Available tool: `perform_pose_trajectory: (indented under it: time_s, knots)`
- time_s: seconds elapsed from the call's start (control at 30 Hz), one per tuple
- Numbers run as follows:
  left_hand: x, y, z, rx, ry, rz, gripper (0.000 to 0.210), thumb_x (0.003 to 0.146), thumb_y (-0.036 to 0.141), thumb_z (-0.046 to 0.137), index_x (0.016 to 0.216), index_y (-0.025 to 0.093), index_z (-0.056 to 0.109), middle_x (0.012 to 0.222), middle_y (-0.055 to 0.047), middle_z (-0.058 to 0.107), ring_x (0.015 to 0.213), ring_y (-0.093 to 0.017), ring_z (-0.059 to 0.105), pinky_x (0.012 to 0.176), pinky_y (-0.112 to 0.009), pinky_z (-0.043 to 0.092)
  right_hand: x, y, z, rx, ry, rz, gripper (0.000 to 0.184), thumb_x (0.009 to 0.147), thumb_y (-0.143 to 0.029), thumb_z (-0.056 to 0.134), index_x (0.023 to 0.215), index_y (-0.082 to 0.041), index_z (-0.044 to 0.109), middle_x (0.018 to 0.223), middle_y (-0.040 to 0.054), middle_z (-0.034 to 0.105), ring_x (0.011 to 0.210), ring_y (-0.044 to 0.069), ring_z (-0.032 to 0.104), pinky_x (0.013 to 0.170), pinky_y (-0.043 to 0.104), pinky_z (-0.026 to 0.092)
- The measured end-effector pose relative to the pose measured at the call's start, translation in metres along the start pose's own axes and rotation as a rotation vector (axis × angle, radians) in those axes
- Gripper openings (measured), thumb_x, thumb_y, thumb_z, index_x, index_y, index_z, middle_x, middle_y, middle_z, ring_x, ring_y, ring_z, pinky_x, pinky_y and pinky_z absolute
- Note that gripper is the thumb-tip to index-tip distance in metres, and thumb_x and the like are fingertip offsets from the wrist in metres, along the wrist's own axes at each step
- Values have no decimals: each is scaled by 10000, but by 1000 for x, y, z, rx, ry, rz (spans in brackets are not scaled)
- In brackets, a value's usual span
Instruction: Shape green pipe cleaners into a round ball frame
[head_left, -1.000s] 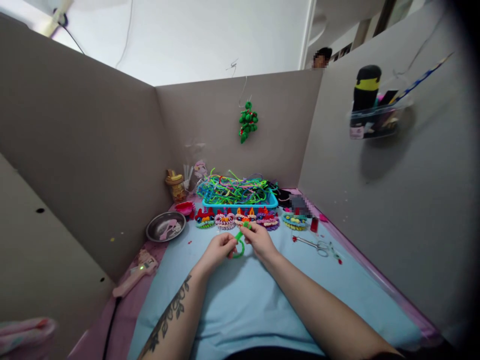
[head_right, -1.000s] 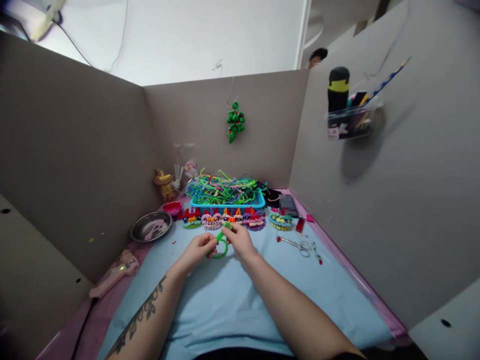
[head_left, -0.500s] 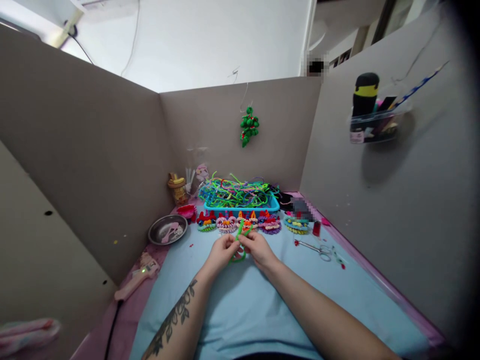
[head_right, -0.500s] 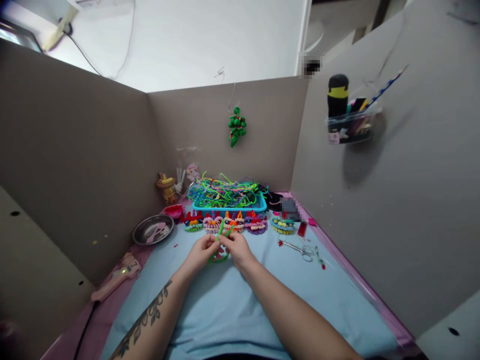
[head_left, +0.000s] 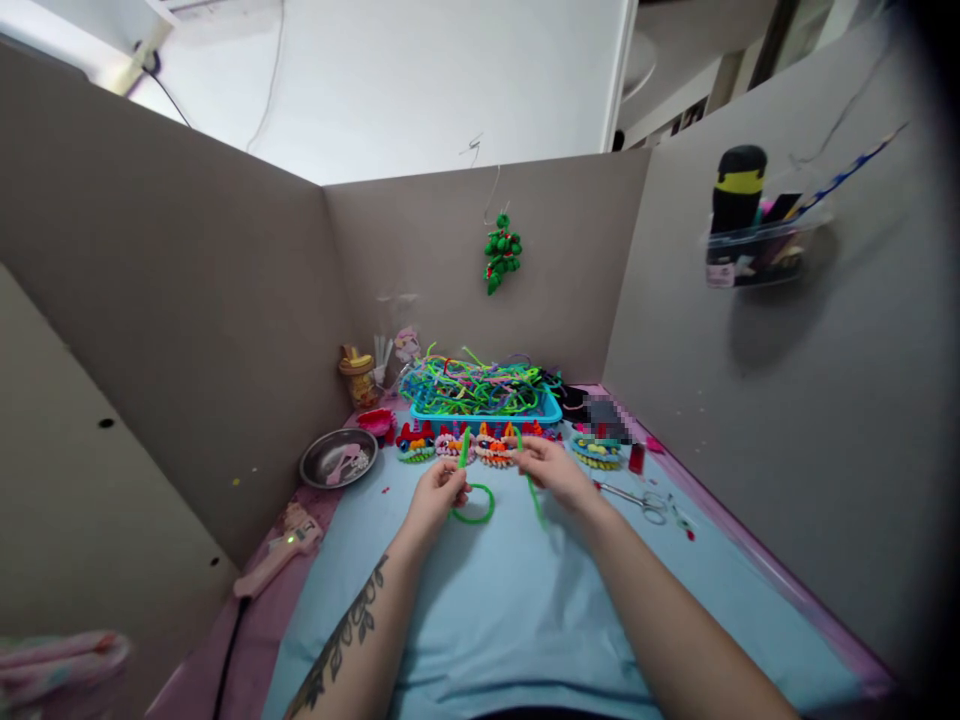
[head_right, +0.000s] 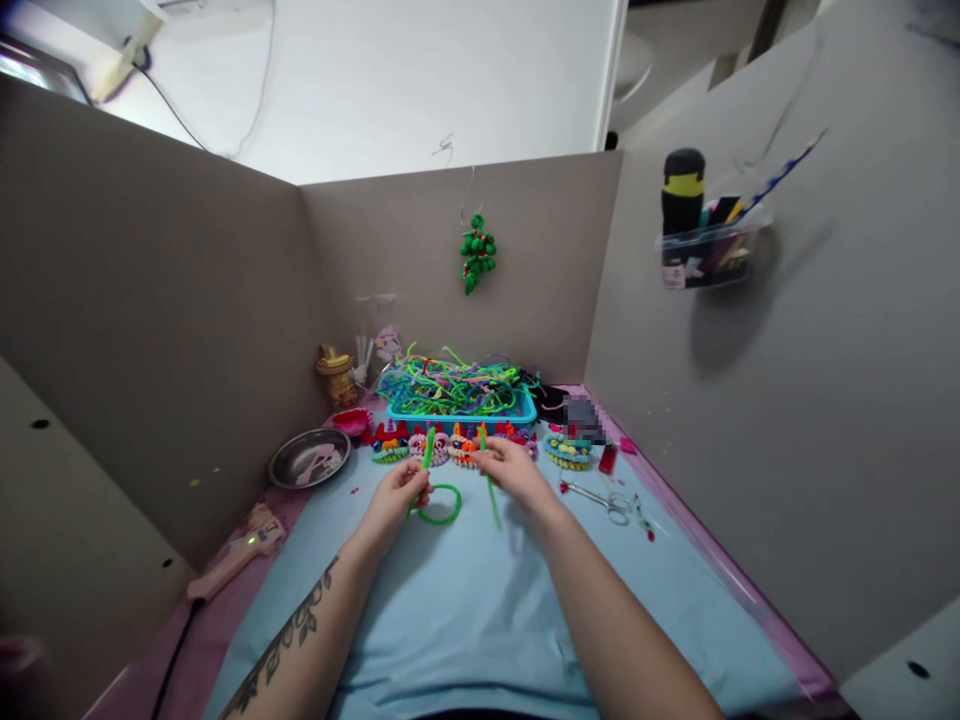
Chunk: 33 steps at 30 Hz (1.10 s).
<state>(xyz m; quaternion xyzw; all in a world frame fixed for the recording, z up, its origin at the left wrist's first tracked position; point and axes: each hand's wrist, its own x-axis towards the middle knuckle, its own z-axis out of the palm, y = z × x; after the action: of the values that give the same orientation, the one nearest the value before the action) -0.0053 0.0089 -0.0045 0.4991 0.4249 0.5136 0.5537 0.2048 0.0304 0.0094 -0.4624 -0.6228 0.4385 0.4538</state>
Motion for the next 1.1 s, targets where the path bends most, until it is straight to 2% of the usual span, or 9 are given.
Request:
perform_pose_trajectory:
  time_s: [0.1,0.2,0.27,0.33,0.47,0.6,0.73,0.9,1.1]
  knots:
    - [-1,0,1,3,-27,-35,314,661,398,639,790,171,465,597,9,612,494,-95,546,470,-188,364,2,4,-40,-557,133,62,305,608,-274,669,898,-179,676,614,28,604,597,169,555,549,255,365]
    - [-3,1,6,69,-44,-33,295,658,359,641,780,175,444,676,-30,662,549,-118,592,488,-193,374,1,5,-39,-686,274,59,267,596,-251,673,847,-159,688,793,110,639,767,228,576,659,298,385]
    - [-4,1,9,89,-67,-24,292,657,335,643,776,179,426,710,-43,678,575,-127,611,504,-195,379,0,3,-14,-569,226,-47,288,658,-311,631,902,-163,670,848,101,640,771,206,574,679,292,397]
    - [-5,-1,12,101,-98,-13,292,660,333,644,761,178,418,664,-33,671,561,-127,611,496,-190,365,-2,0,18,-310,68,-136,284,681,-316,608,915,-161,650,845,67,644,741,175,573,660,268,411]
    - [-4,-8,15,109,-130,-7,307,659,352,656,727,176,414,524,12,608,472,-107,559,467,-186,339,-5,-1,58,16,-29,-83,169,668,-313,606,674,-144,597,595,0,572,560,130,514,523,233,377]
    - [-2,-9,14,106,-143,44,315,648,370,676,687,164,441,550,14,593,502,-98,543,475,-189,336,-7,3,57,147,-23,-42,189,655,-324,619,623,-150,554,555,-23,526,526,106,471,512,225,354]
    - [-2,-2,12,83,-25,103,347,608,400,703,622,163,451,565,18,582,539,-100,538,496,-194,355,-7,5,50,187,-18,-6,259,676,-412,602,682,-156,564,555,-26,506,506,100,444,475,216,328]
    - [-1,1,8,-50,25,5,371,595,416,703,761,166,485,701,-34,665,591,-125,590,582,-228,424,-8,4,49,269,37,-9,308,665,-440,620,790,-166,557,609,-25,526,569,115,486,530,229,374]
    - [5,-6,4,-69,60,-48,424,581,441,689,844,147,535,676,-36,640,602,-136,595,619,-249,445,-10,-2,49,472,55,15,270,664,-407,632,717,-186,487,544,-50,481,513,96,454,513,225,360]
